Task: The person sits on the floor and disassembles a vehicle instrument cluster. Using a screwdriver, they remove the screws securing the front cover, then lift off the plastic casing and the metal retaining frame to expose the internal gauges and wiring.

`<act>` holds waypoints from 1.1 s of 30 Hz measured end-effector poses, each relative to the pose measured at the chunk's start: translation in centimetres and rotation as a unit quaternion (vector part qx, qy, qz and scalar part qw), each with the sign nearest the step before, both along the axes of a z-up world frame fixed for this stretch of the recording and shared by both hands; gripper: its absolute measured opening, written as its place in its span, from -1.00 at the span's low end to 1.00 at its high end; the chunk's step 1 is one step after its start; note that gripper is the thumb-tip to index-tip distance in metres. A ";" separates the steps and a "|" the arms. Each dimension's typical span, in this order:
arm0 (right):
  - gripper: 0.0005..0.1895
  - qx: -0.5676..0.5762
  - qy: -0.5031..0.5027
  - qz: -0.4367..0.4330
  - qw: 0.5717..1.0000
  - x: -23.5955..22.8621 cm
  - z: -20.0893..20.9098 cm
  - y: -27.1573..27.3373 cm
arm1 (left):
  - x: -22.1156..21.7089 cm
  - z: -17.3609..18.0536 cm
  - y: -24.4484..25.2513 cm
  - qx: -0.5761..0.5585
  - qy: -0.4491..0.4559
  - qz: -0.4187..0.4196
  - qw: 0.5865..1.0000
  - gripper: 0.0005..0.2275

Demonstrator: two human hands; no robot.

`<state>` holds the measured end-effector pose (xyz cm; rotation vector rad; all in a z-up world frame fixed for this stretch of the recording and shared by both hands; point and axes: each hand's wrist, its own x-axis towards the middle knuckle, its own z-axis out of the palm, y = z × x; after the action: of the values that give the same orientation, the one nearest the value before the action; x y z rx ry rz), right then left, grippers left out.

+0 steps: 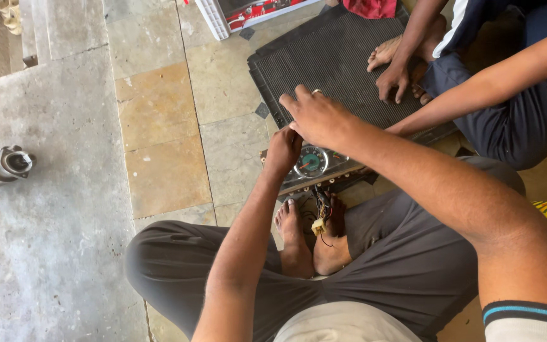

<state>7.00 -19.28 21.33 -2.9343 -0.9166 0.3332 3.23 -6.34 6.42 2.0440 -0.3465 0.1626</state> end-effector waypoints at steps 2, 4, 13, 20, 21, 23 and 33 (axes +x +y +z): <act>-0.54 -0.029 0.010 -0.050 0.998 -0.4 0.7 -0.2 | 0.0 0.0 -0.5 -0.002 0.015 0.044 0.999 -0.88; -0.51 -0.034 0.034 -0.106 0.993 -0.2 1.2 -0.4 | 0.1 0.1 -0.8 -0.003 0.019 0.065 0.998 -0.86; -0.89 0.082 0.100 0.036 0.991 0.8 -1.3 -1.2 | 0.5 -2.7 0.2 0.086 -0.004 -0.055 0.995 -0.87; -0.48 -0.011 0.005 -0.043 0.999 0.7 0.7 -1.4 | 0.9 -1.9 -0.4 0.123 0.047 0.051 0.990 -0.82; -0.47 -0.019 -0.010 -0.034 0.999 0.7 0.6 -1.4 | 1.1 -1.6 -0.4 0.142 0.062 0.058 0.986 -0.80; -0.50 -0.015 -0.006 -0.029 0.999 0.8 -0.1 -1.5 | 1.2 -1.3 0.0 0.115 0.042 0.014 0.992 -0.82; -0.55 0.031 -0.026 0.078 0.996 1.6 -2.7 -2.5 | 1.0 -1.1 0.2 0.075 0.011 -0.006 0.997 -0.87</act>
<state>8.57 -21.76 18.59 -2.8338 -1.1432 0.2318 4.24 -6.09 5.34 2.1896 -0.3670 0.1097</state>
